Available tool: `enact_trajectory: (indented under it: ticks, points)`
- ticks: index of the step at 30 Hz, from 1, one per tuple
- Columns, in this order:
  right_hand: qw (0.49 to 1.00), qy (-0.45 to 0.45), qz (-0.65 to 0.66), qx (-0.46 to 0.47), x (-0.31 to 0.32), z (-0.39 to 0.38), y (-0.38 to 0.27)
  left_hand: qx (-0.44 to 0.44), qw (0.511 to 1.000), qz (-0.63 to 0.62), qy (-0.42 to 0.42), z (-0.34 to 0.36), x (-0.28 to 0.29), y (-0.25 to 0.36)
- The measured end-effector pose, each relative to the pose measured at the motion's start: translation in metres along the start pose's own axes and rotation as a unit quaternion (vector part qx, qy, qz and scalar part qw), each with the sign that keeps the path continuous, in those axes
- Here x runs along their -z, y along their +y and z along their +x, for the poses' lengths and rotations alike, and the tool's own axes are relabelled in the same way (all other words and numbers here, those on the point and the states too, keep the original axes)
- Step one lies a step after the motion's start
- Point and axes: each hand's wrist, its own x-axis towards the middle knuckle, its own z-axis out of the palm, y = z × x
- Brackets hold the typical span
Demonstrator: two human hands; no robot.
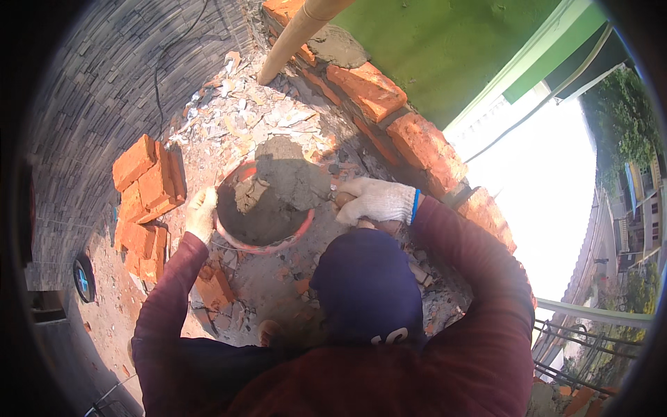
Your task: The person scoops mortar from a bucket with a trowel, spreads it on a brick wall, and places bricks into the mortar. The person repeats this process, adding bricks and mortar to extend the wall.
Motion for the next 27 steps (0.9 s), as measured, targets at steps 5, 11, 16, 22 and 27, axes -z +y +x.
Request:
enact_trajectory:
  ticks: [5,11,16,22,27]
  points:
    - [0.986,0.164,-0.018,-0.01,0.048,-0.047,-0.076,0.026,1.0,-0.017,-0.003,0.001,0.016,-0.007]
    - [0.834,0.359,-0.417,-0.023,0.119,0.009,-0.121,0.02,0.999,-0.029,-0.014,0.004,0.025,-0.012]
    - [0.628,0.455,-0.631,0.026,0.161,0.066,-0.08,0.033,0.999,0.001,-0.028,0.011,0.028,-0.02]
    - [0.883,0.306,-0.346,-0.087,0.163,-0.004,-0.139,0.03,0.999,0.014,0.003,-0.008,0.046,-0.004]
    - [0.681,0.134,-0.719,0.048,0.254,0.023,-0.097,0.033,0.996,0.022,-0.075,0.022,0.0,-0.001]
